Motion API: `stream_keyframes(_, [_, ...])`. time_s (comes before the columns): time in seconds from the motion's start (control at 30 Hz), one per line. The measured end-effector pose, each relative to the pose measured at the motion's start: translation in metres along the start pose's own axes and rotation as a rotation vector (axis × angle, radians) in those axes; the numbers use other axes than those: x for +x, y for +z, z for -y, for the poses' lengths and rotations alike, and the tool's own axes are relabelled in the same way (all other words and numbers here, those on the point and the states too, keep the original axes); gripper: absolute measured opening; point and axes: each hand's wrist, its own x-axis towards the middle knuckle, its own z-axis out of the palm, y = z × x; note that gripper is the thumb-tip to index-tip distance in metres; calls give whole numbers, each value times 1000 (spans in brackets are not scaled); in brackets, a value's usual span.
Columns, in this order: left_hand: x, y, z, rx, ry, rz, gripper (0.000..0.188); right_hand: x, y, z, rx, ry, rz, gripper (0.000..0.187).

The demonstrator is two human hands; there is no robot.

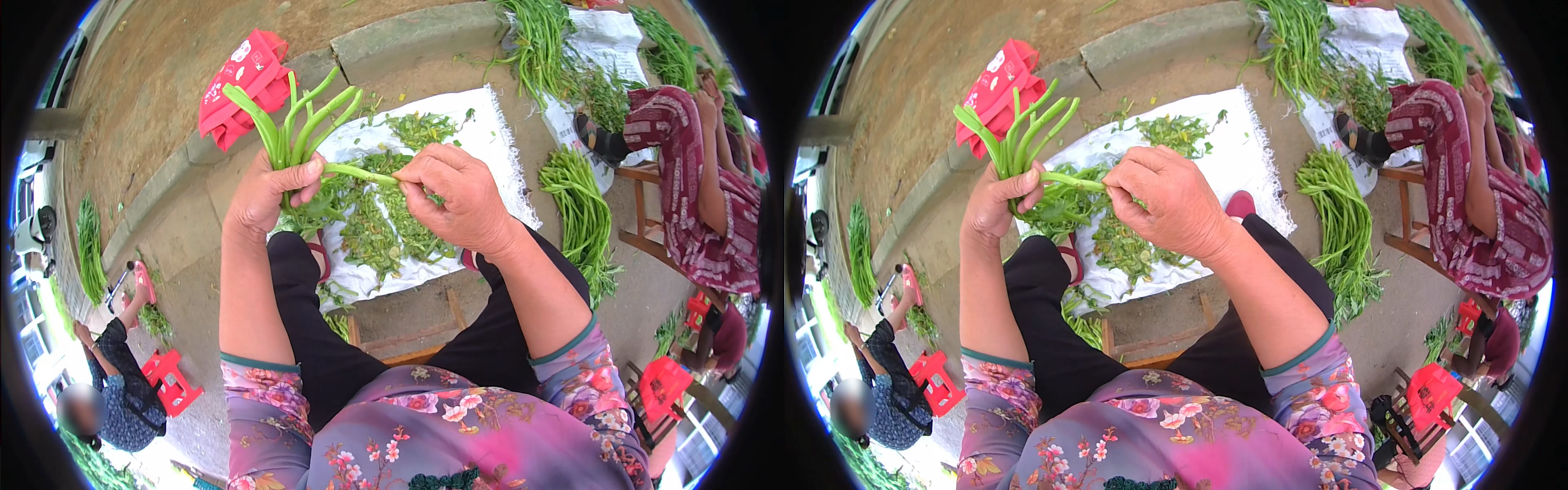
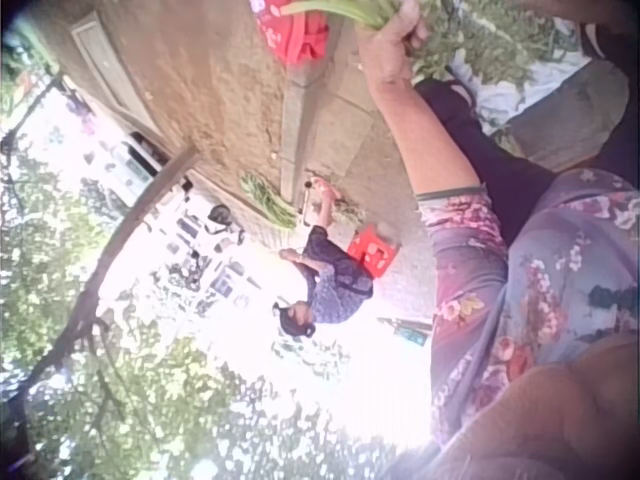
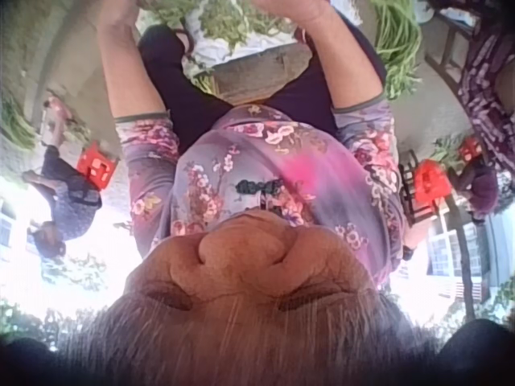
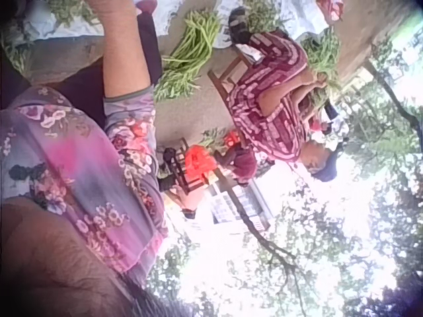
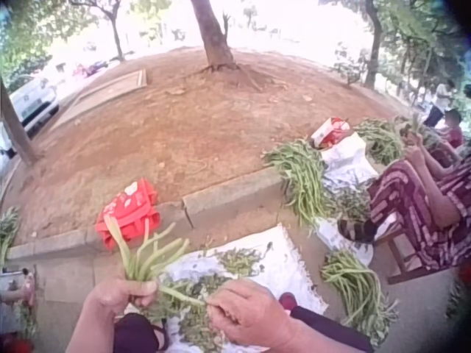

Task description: The person uses their hands to break and clean long green beans one by one while sitting outside with a group of people.

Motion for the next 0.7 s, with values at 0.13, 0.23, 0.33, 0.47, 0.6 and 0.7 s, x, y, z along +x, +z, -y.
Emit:
stream_keyframes(0.13, [0, -1, 0, 19, 7, 2, 30, -2, 1, -3, -3, 75, 20, 15])
stream_keyframes(0.23, [-1, -1, 1, 26, 19, -34, 31, -3, 2, -3, 24, 210, 7, 16])
stream_keyframes(0.33, [-3, -1, 2, 33, 39, -66, 30, -4, 3, -9, 109, 285, -22, 13])
stream_keyframes(0.47, [-2, -5, 4, 25, 52, -88, 30, -5, -1, -10, 281, 481, 129, 11])
stream_keyframes(0.6, [0, -3, 4, 28, 55, -75, 30, -6, 2, -7, 752, 756, 179, 20])
stream_keyframes(0.7, [1, -2, 4, 33, 56, -69, 31, -4, 3, -9, 874, 785, 148, 21])
